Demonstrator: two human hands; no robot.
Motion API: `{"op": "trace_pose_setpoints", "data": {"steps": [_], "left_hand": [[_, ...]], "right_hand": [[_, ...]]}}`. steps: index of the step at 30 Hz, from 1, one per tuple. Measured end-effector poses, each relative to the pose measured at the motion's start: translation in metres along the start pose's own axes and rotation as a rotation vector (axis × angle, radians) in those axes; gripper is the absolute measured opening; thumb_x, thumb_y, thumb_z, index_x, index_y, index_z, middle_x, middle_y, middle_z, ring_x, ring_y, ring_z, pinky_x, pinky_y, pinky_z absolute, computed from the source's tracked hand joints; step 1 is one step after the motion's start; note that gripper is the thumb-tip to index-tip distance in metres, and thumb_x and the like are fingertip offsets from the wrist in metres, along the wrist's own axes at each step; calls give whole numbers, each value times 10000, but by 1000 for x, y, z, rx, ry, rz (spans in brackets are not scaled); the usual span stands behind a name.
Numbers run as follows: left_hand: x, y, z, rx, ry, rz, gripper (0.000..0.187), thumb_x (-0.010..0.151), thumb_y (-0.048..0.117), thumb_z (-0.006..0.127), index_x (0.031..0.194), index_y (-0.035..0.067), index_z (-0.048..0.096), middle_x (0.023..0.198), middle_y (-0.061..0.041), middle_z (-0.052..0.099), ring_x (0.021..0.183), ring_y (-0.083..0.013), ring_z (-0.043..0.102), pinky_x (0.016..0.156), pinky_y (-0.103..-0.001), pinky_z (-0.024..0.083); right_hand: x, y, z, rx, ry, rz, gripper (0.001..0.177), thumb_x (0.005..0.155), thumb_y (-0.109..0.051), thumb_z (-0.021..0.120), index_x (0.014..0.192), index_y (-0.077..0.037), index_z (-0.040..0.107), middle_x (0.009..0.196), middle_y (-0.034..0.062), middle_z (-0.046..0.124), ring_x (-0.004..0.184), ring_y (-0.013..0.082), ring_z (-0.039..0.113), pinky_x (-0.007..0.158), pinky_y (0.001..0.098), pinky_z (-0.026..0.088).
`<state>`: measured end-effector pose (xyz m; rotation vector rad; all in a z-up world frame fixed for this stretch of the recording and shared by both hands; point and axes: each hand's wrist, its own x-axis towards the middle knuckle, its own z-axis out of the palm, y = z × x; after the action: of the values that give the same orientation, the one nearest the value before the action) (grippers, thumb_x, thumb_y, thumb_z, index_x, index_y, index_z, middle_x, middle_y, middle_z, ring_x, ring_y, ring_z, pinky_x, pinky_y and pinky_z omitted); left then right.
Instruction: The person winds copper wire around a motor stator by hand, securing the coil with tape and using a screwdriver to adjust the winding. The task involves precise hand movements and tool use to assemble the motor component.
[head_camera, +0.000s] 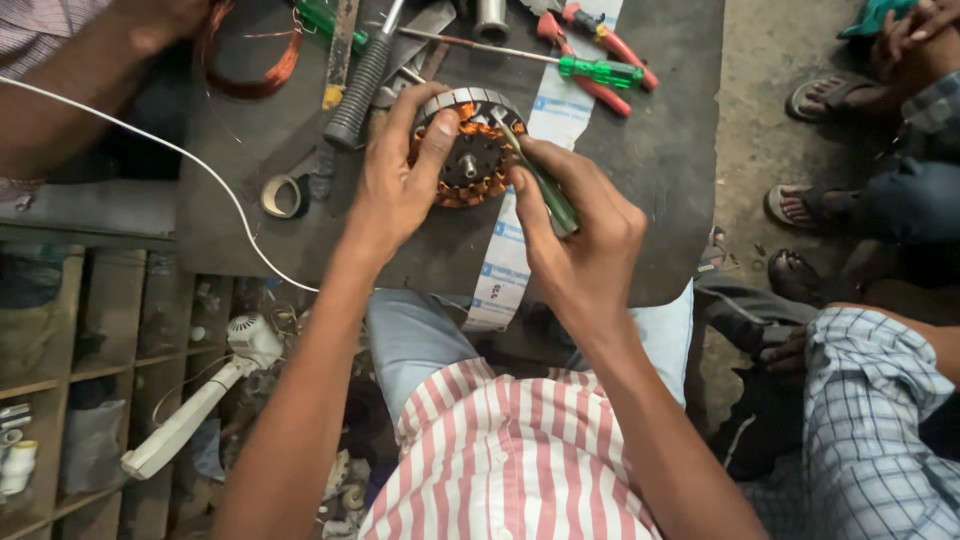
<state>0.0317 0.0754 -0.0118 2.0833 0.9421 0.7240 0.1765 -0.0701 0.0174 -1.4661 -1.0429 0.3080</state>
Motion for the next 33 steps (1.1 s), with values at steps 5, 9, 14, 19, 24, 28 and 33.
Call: {"op": "trace_pose_setpoints", "data": {"steps": [5,9,14,19,24,28,33], "left_hand": [[-1,2,0,65,8,-45,465,1100,487,530,1364,109,587,1219,-189,639,1150,-319,610,995,-410,492],[-1,8,0,89,17,-37,448,1085,470,535,1347,110,587,1221,-168,648,1124,-327,613,962,-407,504],[-6,17,1,192,34,77,388,1109,407,557,1325,88,601,1273,-129,678,1189,-365,570,1045,-454,454],[-7,22,1,197,45,91,381,1108,392,561,1319,78,604,1275,-122,677,1200,-367,554,1066,-468,430],[-5,23,1,184,38,68,385,1110,404,557,1315,81,604,1271,-109,686,1191,-350,568,1066,-456,438],[-6,24,1,129,28,24,412,1097,426,556,1324,84,595,1271,-110,670,1185,-320,595,1028,-435,465],[-7,24,1,189,40,52,403,1107,416,558,1327,84,609,1248,-112,685,1160,-313,608,1018,-431,473]], "right_hand": [[4,1,6,-20,-6,-54,211,1024,-49,740,1224,1,696,1118,144,757,999,203,773,880,308,587],[4,0,8,-9,-3,-39,208,1027,-50,741,1224,-2,698,1106,141,760,983,200,776,855,310,587],[3,0,10,-27,13,-39,186,1035,-54,742,1210,-4,701,1087,138,762,959,196,773,841,313,588],[-1,-1,10,-50,48,-33,172,1043,-58,738,1202,-2,706,1058,133,757,926,183,760,832,307,581],[-3,-1,11,-40,57,0,162,1043,-62,734,1191,1,712,1031,127,762,898,165,754,811,297,576],[-4,-2,13,-37,72,9,161,1047,-67,735,1192,1,717,1037,126,766,900,158,753,806,292,576],[-4,-1,16,-48,81,14,165,1031,-68,743,1178,1,722,1017,124,765,873,155,748,781,289,574]]}}
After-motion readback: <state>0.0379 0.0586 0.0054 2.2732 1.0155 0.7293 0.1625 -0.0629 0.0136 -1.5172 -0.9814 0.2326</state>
